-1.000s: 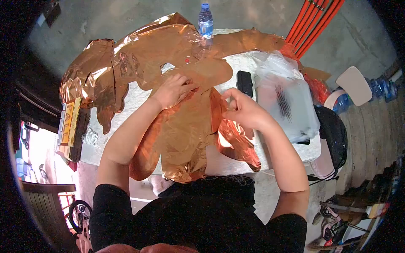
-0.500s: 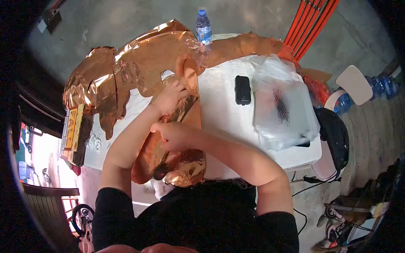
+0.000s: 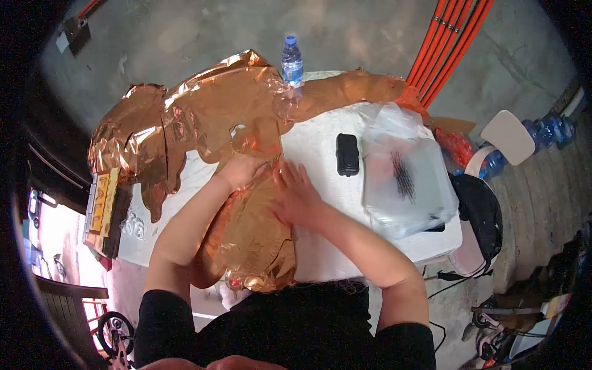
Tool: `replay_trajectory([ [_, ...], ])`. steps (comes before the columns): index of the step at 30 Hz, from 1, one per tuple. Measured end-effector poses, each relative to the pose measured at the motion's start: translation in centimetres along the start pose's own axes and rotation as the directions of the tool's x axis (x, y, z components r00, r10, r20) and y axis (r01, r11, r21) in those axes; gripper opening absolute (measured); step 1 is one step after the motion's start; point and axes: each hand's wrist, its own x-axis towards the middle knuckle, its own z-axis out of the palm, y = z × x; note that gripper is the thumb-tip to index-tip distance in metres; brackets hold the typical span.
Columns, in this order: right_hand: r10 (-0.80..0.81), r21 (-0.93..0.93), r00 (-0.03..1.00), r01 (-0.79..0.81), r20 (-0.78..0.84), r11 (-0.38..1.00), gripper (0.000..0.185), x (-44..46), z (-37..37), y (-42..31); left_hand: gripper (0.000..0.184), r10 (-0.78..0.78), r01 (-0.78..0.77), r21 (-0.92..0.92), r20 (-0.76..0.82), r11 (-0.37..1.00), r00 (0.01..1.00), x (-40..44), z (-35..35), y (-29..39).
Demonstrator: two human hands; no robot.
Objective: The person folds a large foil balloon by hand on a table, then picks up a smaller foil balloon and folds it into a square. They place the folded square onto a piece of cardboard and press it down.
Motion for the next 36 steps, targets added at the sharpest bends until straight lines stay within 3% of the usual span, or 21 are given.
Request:
replay_trajectory([
  [3, -0.045, -0.028, 0.995, 0.048, 0.089, 0.998, 0.08, -0.7, -0.5, -2.1, 0.024, -0.021, 0.02, -0.056, -0.004, 0.998, 1.0, 0.0, 0.2, -0.2],
  [5, -0.107, 0.145, 0.989, 0.092, 0.098, 0.985, 0.081, -1.5, -0.6, -3.3, 0.025, -0.046, 0.047, -0.038, 0.026, 0.998, 0.999, 0.2, -0.1, -0.2],
  [7, -0.156, 0.167, 0.981, 0.135, 0.116, 0.977, 0.081, -2.4, -0.7, -4.5, 0.027, -0.071, 0.073, -0.027, 0.073, 0.997, 0.995, 0.1, 0.0, -0.3],
  [12, -0.315, 0.212, 0.925, 0.271, 0.211, 0.939, 0.078, -5.4, -2.7, -7.6, 0.024, 0.012, -0.012, -0.014, -0.031, 1.0, 0.999, 0.1, 0.6, -0.8],
  [15, -0.426, 0.332, 0.856, 0.327, 0.293, 0.885, 0.075, -6.7, -4.3, -8.8, 0.02, 0.009, -0.009, -0.031, 0.009, 0.999, 1.0, 0.2, 0.4, -0.8],
  [16, -0.506, 0.475, 0.809, 0.333, 0.301, 0.815, 0.073, -6.9, -4.7, -8.8, 0.02, 0.005, -0.005, -0.036, 0.009, 0.999, 1.0, 0.0, 0.6, -0.8],
  [17, -0.583, 0.606, 0.758, 0.325, 0.292, 0.726, 0.07, -6.9, -4.9, -8.6, 0.02, 0.019, -0.021, -0.034, -0.05, 0.999, 0.999, -0.1, 0.7, -0.7],
  [18, -0.584, 0.607, 0.757, 0.324, 0.293, 0.725, 0.07, -6.5, -5.2, -7.9, 0.02, 0.035, -0.038, -0.029, -0.107, 0.999, 0.994, -0.2, 0.8, -0.7],
  [20, -0.467, 0.67, 0.881, 0.308, 0.067, 0.676, 0.064, -4.3, -5.9, -5.2, 0.02, 0.029, -0.034, -0.042, -0.105, 0.999, 0.994, -0.1, 1.1, -0.9],
  [22, -0.315, 0.499, 0.946, 0.312, -0.081, 0.809, 0.06, -2.2, -4.8, -1.8, 0.02, 0.031, -0.037, -0.051, -0.104, 0.998, 0.994, 0.1, 1.0, -0.8],
  [24, -0.001, 0.285, 1.0, 0.005, -0.013, 0.958, 0.062, -0.8, -3.8, -0.1, 0.022, 0.007, -0.008, -0.022, -0.042, 1.0, 0.999, 0.2, 0.7, -0.8],
  [28, 0.069, 0.193, 0.997, -0.063, -0.028, 0.979, 0.066, 1.2, -0.8, 1.6, 0.023, 0.013, -0.017, -0.041, -0.111, 0.999, 0.994, 0.3, 1.4, -1.0],
  [30, 0.015, 0.141, 1.0, -0.011, -0.026, 0.99, 0.068, 1.3, 0.1, 1.1, 0.024, 0.059, -0.069, -0.079, -0.125, 0.995, 0.99, 0.3, 1.0, -1.0],
  [33, -0.007, 0.039, 1.0, 0.008, -0.014, 0.999, 0.07, 1.1, 0.6, 0.0, 0.026, -0.024, 0.022, -0.067, -0.031, 0.998, 0.999, 0.0, -0.3, 0.2],
  [36, -0.031, 0.036, 0.999, 0.03, 0.024, 0.999, 0.072, 0.9, 0.3, -0.6, 0.027, -0.055, 0.048, -0.098, -0.076, 0.994, 0.996, -0.1, 0.1, 0.1],
])
